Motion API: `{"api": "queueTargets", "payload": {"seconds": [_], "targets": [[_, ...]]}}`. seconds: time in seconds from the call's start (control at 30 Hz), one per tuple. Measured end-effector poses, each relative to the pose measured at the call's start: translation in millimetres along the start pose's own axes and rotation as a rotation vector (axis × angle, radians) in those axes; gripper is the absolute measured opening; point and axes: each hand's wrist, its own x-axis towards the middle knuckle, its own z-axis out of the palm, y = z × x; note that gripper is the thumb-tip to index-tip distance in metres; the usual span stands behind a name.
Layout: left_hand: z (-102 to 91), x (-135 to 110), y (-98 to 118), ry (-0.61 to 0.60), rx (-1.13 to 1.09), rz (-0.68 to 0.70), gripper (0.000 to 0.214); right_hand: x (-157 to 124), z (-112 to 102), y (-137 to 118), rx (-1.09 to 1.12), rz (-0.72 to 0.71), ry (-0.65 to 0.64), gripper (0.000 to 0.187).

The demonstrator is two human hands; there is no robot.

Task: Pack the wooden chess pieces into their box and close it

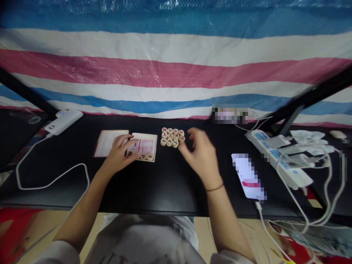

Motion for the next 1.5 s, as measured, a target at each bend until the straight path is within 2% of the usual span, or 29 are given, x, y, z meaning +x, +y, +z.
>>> {"api": "queueTargets", "payload": {"seconds": [0.13,0.27,0.4,0.6,0.77,0.83,0.97,1.03,1.2,1.5], "targets": [[6.0,-12.2,-6.2,-0.111,-0.01,0.05,0.045,-15.2,36.2,11.3,-0.069,0.088,-0.127,0.041],[12.6,-20.8,-9.0,-0.147,0.009,0.072,0.05,-23.1,58.3,24.6,-0.064,0.149,-0.103,0.029],[16.5,-19.7,-9.5,-0.125,0.038,0.075,0.046,-20.8,61.3,28.8,-0.04,0.145,-0.065,0.023],[25.9,-16.2,-4.8,-0.096,0.077,0.027,0.043,-20.5,59.0,29.6,-0.016,0.128,-0.031,0.025],[27.6,-11.5,-2.4,-0.099,0.113,0.042,0.045,-22.6,50.6,15.4,0.014,0.078,0.099,0.025],[22.0,-8.6,-2.0,-0.093,0.166,0.026,0.038,-22.2,49.5,0.4,0.051,0.03,0.046,0.025],[9.3,-7.9,-1.6,-0.1,0.332,-0.077,0.024,-17.6,59.7,-33.6,0.063,-0.14,-0.345,0.042],[6.8,-11.1,-1.9,-0.113,0.372,-0.103,0.026,-15.3,69.1,-44.1,0.009,-0.196,-0.446,0.051],[8.8,-21.6,-8.4,-0.135,0.363,-0.09,0.03,-18.1,86.8,-45.9,-0.042,-0.212,-0.414,0.046],[2.1,-22.9,-17.6,-0.238,0.226,-0.115,0.029,-24.8,89.6,-44.6,-0.042,-0.239,-0.374,0.043]]}}
